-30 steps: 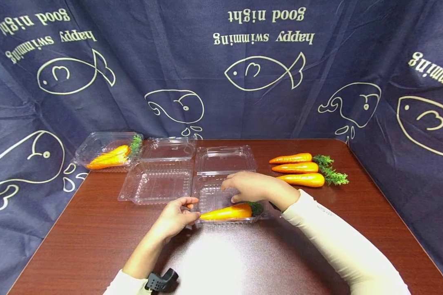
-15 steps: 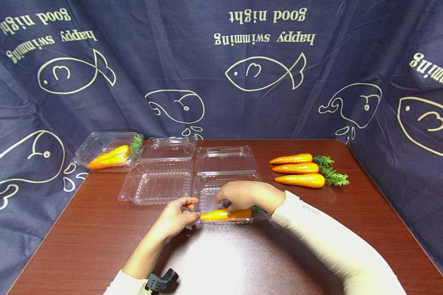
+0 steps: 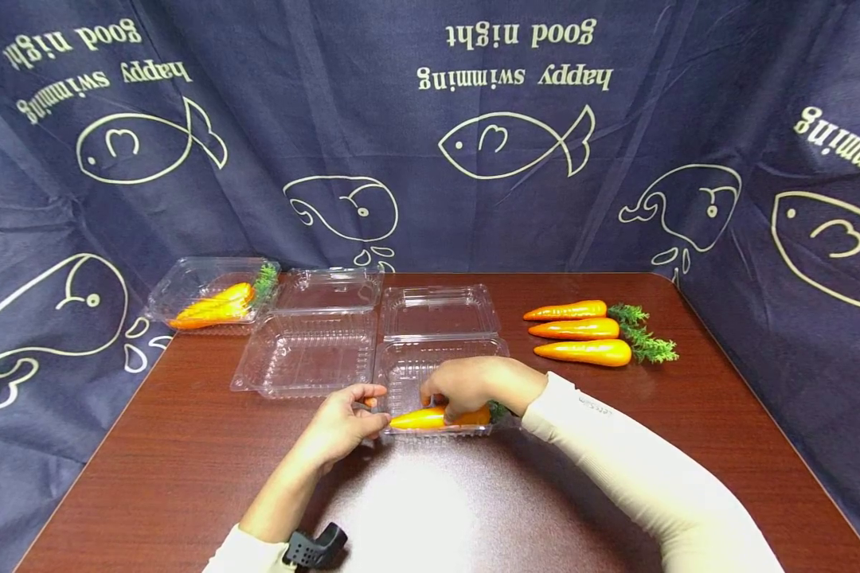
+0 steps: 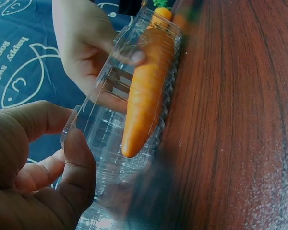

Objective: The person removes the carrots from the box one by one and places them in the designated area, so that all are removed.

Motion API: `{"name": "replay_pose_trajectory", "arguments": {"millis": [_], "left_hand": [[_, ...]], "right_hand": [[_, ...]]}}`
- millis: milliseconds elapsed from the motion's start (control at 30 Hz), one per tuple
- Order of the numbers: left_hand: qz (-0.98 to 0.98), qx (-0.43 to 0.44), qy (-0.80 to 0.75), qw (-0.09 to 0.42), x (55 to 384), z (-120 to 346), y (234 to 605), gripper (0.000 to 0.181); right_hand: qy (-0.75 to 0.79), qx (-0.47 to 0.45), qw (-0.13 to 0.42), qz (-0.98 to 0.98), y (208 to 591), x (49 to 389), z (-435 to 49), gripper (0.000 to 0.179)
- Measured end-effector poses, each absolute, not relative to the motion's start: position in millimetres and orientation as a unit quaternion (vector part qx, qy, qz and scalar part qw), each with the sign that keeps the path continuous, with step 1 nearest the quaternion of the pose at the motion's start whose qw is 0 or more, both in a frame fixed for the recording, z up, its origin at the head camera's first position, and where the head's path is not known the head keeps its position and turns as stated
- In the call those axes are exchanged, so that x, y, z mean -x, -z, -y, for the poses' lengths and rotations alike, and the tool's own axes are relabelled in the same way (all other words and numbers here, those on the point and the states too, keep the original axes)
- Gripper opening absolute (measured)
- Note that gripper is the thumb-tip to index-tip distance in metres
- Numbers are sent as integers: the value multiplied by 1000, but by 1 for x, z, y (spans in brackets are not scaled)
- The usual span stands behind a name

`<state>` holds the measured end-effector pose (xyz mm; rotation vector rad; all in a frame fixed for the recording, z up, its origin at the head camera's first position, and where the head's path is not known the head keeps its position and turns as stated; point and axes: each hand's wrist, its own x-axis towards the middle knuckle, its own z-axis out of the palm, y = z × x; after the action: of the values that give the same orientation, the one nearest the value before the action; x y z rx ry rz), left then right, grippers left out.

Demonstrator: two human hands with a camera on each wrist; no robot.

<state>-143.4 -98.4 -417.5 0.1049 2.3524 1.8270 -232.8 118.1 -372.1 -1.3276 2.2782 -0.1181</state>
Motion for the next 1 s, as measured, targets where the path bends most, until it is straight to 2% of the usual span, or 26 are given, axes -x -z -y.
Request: {"name": "replay_pose_trajectory", "arguments": {"millis": [567, 1000], "left_hand": [[-789, -32, -609, 82, 143, 98, 415, 47], [-793, -35, -603, 79, 144, 98, 416, 46]], "right_hand": [[40, 473, 253, -843, 365, 232, -118, 21], [80, 494, 217, -838, 349, 235, -128, 24]]}}
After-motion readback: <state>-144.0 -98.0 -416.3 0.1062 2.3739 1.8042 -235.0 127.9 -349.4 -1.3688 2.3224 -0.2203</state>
